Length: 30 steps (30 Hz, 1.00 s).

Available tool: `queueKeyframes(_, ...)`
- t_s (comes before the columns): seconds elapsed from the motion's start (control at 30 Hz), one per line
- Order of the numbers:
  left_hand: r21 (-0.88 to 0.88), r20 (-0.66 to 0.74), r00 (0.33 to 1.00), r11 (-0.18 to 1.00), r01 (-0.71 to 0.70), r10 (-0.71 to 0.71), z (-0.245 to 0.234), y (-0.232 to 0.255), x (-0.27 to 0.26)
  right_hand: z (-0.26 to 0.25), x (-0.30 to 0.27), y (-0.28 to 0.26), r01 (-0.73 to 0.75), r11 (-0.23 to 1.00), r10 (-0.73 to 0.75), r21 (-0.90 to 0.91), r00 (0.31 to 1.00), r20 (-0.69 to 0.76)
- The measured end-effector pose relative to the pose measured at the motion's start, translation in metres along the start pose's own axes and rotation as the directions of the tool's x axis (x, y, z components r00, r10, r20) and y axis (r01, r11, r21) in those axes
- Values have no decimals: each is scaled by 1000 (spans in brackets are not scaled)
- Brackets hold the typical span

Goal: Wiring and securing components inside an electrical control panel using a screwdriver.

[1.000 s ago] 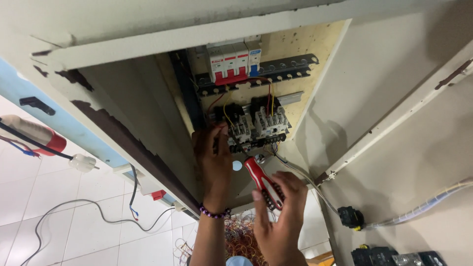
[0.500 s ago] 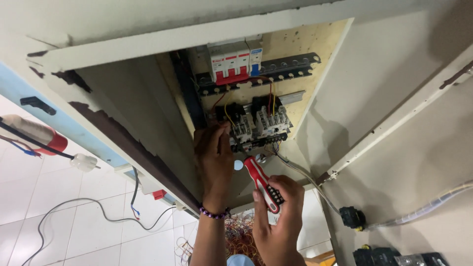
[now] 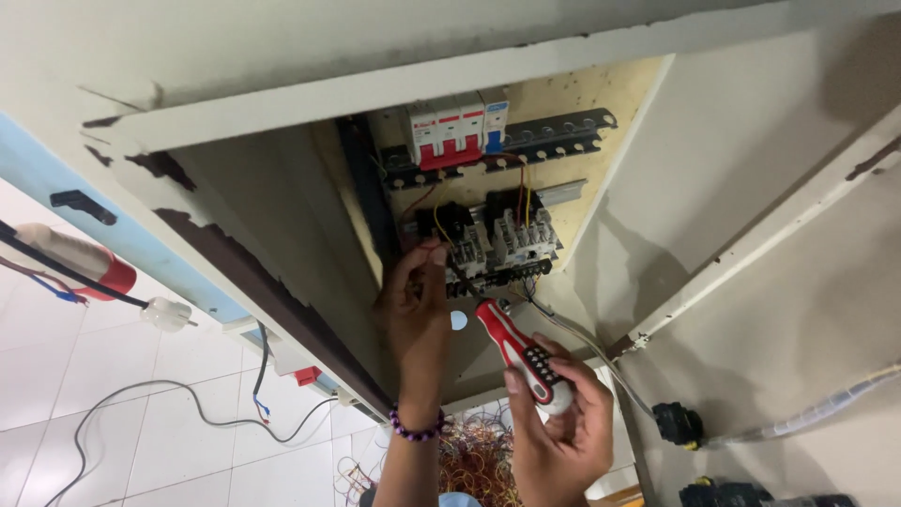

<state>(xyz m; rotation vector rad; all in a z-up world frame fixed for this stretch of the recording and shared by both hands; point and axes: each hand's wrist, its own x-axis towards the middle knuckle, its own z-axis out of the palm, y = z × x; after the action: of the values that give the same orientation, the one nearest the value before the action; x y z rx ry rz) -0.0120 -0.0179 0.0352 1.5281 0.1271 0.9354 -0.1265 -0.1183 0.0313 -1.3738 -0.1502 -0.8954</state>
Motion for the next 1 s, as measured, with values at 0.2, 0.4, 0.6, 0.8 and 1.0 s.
queueKeyframes(0.2,-389,183,947,865,317,-265,-10,8,9,20,-4,-12,204,866,-208,-458,977,41)
queueKeyframes(0.4,-306,126,863,808,503,-489,-19,16,23,38,0,-19,340,876,-270,-343,933,236)
queueKeyframes(0.6,-355,77,881,813,461,-466,-21,20,23,20,-9,0,232,850,-101,-474,953,285)
queueKeyframes(0.8,-422,85,881,784,455,-465,-16,7,20,17,-12,1,203,858,-38,-473,941,335)
queueKeyframes(1.0,-363,89,870,798,481,-484,-19,17,15,12,-3,-3,508,802,-312,-316,806,503)
